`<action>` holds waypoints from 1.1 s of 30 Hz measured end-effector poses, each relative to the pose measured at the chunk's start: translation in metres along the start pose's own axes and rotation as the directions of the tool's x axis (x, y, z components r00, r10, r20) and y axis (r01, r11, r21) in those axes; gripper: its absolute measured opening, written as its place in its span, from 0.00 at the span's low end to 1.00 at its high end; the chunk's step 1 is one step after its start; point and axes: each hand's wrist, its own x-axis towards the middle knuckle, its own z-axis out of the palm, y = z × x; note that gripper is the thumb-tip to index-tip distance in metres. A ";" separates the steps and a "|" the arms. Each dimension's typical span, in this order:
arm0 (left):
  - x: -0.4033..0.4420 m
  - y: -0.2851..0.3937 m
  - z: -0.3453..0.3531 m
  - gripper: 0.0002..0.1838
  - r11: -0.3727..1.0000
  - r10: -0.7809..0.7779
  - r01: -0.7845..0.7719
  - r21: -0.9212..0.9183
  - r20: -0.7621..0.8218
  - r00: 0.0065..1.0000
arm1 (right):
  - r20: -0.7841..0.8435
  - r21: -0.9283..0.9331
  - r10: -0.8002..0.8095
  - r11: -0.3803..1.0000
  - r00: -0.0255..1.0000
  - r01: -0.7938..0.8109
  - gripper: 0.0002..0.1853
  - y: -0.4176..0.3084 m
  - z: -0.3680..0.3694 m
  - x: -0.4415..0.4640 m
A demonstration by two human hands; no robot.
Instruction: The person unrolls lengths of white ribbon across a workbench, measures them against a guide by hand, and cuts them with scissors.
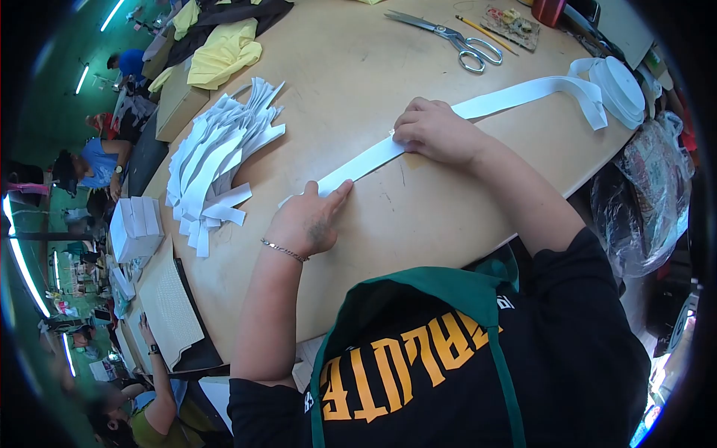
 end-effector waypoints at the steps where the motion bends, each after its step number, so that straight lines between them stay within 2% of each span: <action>1: 0.000 0.000 0.000 0.41 1.000 0.000 0.000 -0.007 0.000 1.000 | 0.045 0.019 -0.001 1.000 0.999 0.000 0.07 0.001 0.000 0.002; 7: -0.001 0.000 -0.002 0.41 1.000 -0.007 0.007 -0.010 -0.007 1.000 | 0.080 0.049 -0.060 0.997 0.995 0.056 0.08 0.001 -0.008 0.002; 10: 0.000 0.000 -0.003 0.41 1.000 -0.002 0.002 -0.011 0.009 1.000 | 0.136 0.069 -0.033 0.997 0.990 0.024 0.08 0.001 -0.009 0.005; 13: -0.001 0.001 -0.005 0.41 1.000 -0.009 0.009 -0.004 0.014 1.000 | 0.108 -0.043 -0.064 0.997 0.992 0.069 0.04 0.000 -0.007 0.003; 15: -0.001 0.001 -0.005 0.41 1.000 -0.012 0.012 -0.003 0.013 1.000 | 0.005 -0.153 -0.062 0.986 0.998 0.062 0.04 -0.007 -0.005 -0.001; 19: 0.000 0.000 -0.004 0.41 1.000 -0.007 0.007 -0.007 0.012 1.000 | -0.083 -0.333 -0.019 0.943 0.996 -0.010 0.07 -0.034 0.011 -0.011; 20: 0.000 0.000 -0.003 0.41 1.000 -0.006 0.006 -0.007 0.011 1.000 | -0.156 -0.342 -0.052 0.940 0.986 -0.005 0.10 -0.041 0.019 -0.016; 23: -0.001 0.000 -0.004 0.41 1.000 -0.002 0.002 -0.002 0.008 1.000 | -0.131 -0.124 0.026 0.991 0.991 -0.042 0.13 -0.064 0.023 -0.022; 24: 0.000 0.000 -0.004 0.41 1.000 0.000 0.000 -0.001 0.003 1.000 | -0.115 -0.172 0.008 0.985 0.993 -0.028 0.18 -0.068 0.025 -0.024; 27: 0.000 -0.001 -0.004 0.40 1.000 0.013 -0.013 -0.004 -0.020 1.000 | 0.047 -0.187 0.092 0.979 0.995 -0.082 0.29 -0.074 0.026 -0.024; 30: -0.001 -0.006 -0.004 0.38 0.998 0.031 -0.033 -0.056 -0.044 0.999 | -0.138 -0.181 0.054 0.980 0.989 -0.079 0.28 -0.071 0.035 -0.025; 32: -0.002 -0.014 -0.007 0.36 0.992 0.048 -0.052 -0.116 -0.041 0.998 | -0.117 -0.159 0.076 0.983 0.990 -0.094 0.29 -0.071 0.036 -0.024; 33: -0.001 -0.027 -0.004 0.35 0.954 0.048 -0.066 -0.292 -0.065 0.997 | -0.111 -0.149 0.091 0.983 0.990 -0.107 0.29 -0.071 0.034 -0.023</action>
